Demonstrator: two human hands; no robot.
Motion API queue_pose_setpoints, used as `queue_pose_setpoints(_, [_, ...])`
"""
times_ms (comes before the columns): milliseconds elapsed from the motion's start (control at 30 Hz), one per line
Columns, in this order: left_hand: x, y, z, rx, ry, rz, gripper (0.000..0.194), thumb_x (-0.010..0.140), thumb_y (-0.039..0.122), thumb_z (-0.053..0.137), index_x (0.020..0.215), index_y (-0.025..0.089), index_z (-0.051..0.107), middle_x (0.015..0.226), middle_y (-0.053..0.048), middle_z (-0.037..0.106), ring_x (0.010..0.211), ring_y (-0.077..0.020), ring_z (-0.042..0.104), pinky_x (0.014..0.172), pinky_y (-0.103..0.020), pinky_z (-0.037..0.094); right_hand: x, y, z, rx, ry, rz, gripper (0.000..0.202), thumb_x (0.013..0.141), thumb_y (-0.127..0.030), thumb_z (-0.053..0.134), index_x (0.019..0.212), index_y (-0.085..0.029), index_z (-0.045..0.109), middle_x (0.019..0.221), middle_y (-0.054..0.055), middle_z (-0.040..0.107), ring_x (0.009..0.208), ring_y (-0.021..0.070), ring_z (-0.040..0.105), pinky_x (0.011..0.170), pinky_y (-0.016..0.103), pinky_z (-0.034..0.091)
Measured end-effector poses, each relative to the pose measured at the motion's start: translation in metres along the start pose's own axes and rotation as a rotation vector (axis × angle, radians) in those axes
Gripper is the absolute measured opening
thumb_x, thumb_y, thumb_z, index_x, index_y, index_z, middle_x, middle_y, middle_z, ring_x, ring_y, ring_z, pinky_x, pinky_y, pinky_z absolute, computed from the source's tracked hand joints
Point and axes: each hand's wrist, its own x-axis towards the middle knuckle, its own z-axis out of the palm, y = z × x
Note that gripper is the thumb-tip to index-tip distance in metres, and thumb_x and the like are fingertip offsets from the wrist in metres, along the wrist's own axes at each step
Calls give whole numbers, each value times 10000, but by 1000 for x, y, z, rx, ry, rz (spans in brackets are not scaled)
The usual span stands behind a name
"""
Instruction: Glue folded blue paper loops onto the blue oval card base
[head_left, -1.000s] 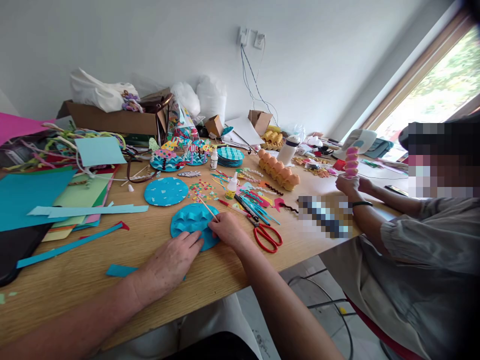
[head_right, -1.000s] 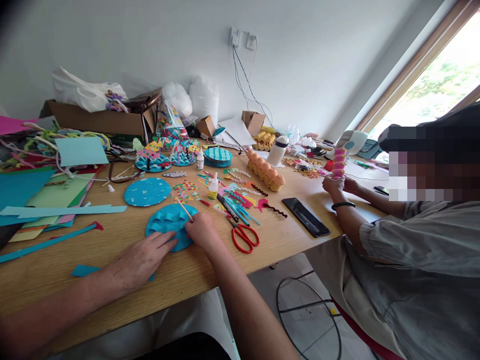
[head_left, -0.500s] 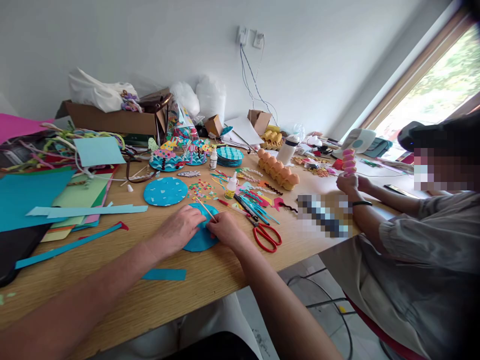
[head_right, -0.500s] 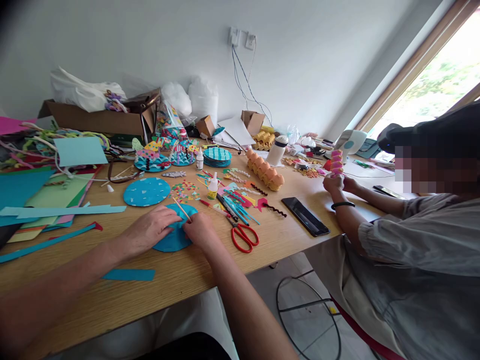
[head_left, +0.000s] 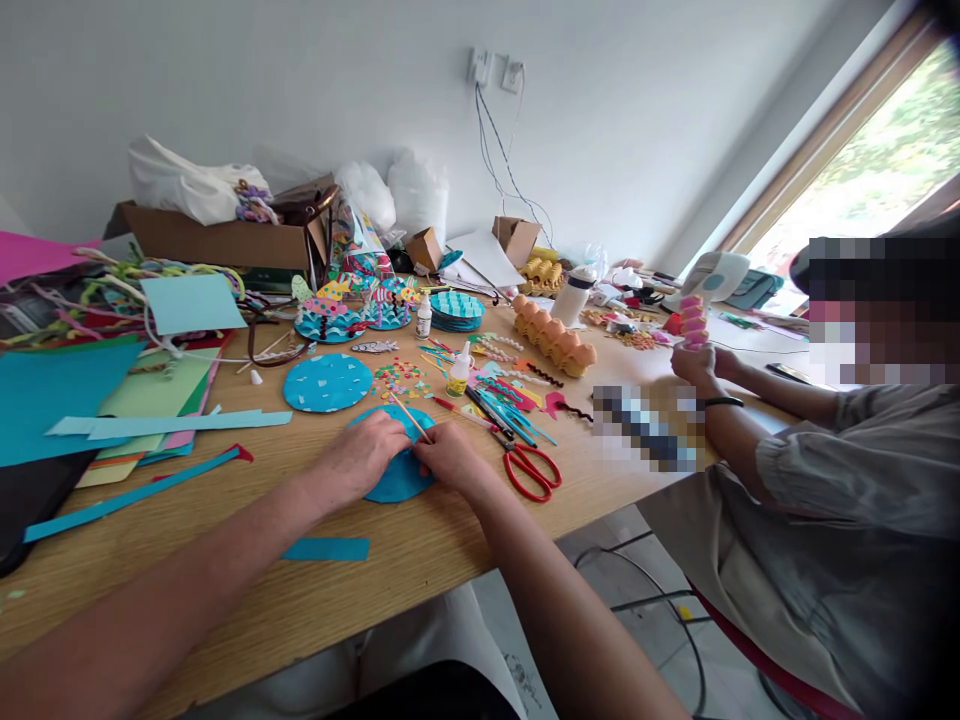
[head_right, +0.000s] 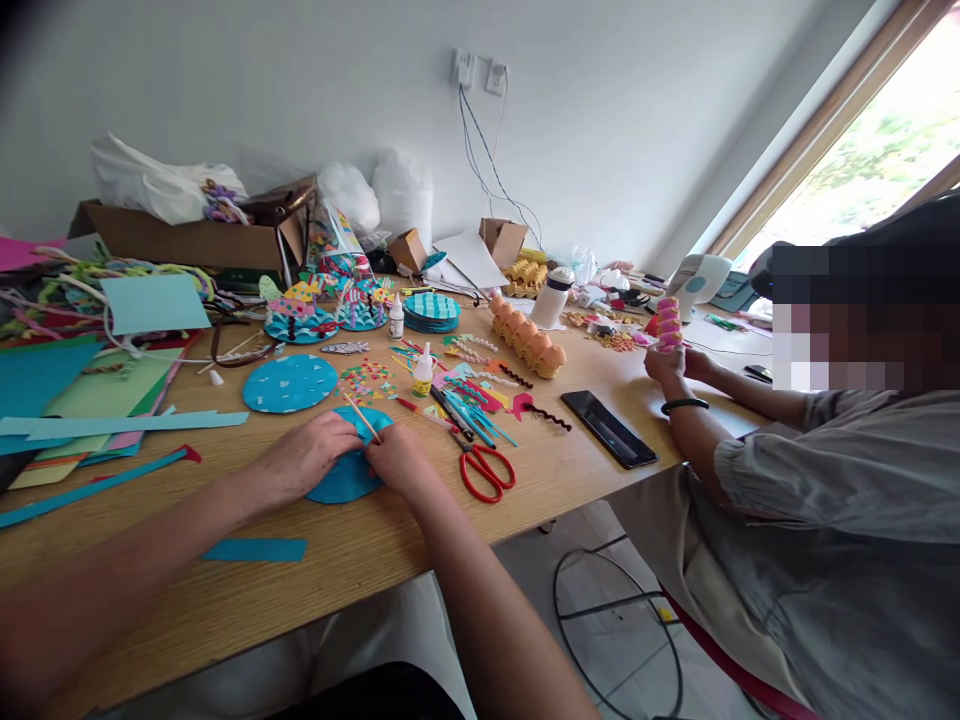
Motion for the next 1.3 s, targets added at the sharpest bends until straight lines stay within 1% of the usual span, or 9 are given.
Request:
queue_pose_setpoints(133, [1, -1, -1, 4, -15, 3, 285, 901, 125, 386, 866, 167, 665, 916, -62, 647, 910, -199, 522, 820, -325, 446, 0, 2, 0, 21, 1, 2, 227, 734, -126, 495, 551, -154, 626, 536, -5, 620, 501, 80, 500, 483, 174, 326])
queue_pose_setpoints(300, [1, -2, -1, 28, -38, 5, 245, 898, 139, 422, 857, 164, 662, 889, -64, 638, 911, -201, 517, 820, -320, 443, -3, 4, -3, 44, 17, 26, 218, 733, -130, 483, 579, -150, 637, 512, -10, 598, 473, 78, 478, 466, 176, 316])
queue_pose_setpoints(467, [2, -3, 0, 38, -43, 20, 274, 908, 145, 393, 863, 169, 662, 883, -62, 638, 902, -194, 519, 811, -313, 447, -7, 3, -5, 69, 10, 8, 224, 755, -164, 487, 619, -149, 664, 518, -16, 601, 490, 85, 494, 490, 180, 327])
queue_pose_setpoints(667, [2, -3, -1, 82, -37, 53, 261, 909, 153, 405, 895, 178, 664, 881, -50, 643, 896, -182, 528, 798, -290, 450, -9, 0, -3, 88, 0, -10, 237, 751, -118, 471, 626, -157, 668, 492, -30, 568, 500, 82, 491, 488, 168, 321])
queue_pose_setpoints(800, [3, -1, -4, 68, -65, 30, 240, 901, 147, 431, 904, 175, 668, 900, -55, 648, 911, -188, 529, 813, -297, 446, -10, -1, -3, 92, -1, -8, 236, 747, -119, 478, 586, -162, 646, 480, -34, 549, 505, 82, 489, 487, 167, 321])
queue_pose_setpoints(1000, [4, 1, -5, 56, -98, 14, 253, 904, 144, 418, 904, 177, 669, 922, -57, 644, 924, -194, 522, 821, -302, 435, -13, -2, -3, 90, 6, -6, 262, 748, -129, 469, 526, -166, 604, 456, -35, 522, 500, 83, 479, 491, 174, 317])
queue_pose_setpoints(1200, [4, 2, -3, 86, -111, 5, 228, 900, 152, 438, 903, 172, 665, 921, -57, 636, 926, -201, 516, 812, -304, 432, -14, -3, -2, 90, 15, 4, 312, 764, -148, 464, 473, -163, 575, 472, -15, 549, 503, 90, 470, 494, 192, 314])
queue_pose_setpoints(1300, [4, 3, -4, 104, -93, -7, 215, 892, 155, 454, 892, 176, 668, 915, -65, 618, 917, -213, 512, 791, -314, 435, -14, -2, -2, 103, 7, 3, 318, 767, -141, 462, 466, -165, 563, 475, -17, 549, 496, 89, 466, 494, 194, 315])
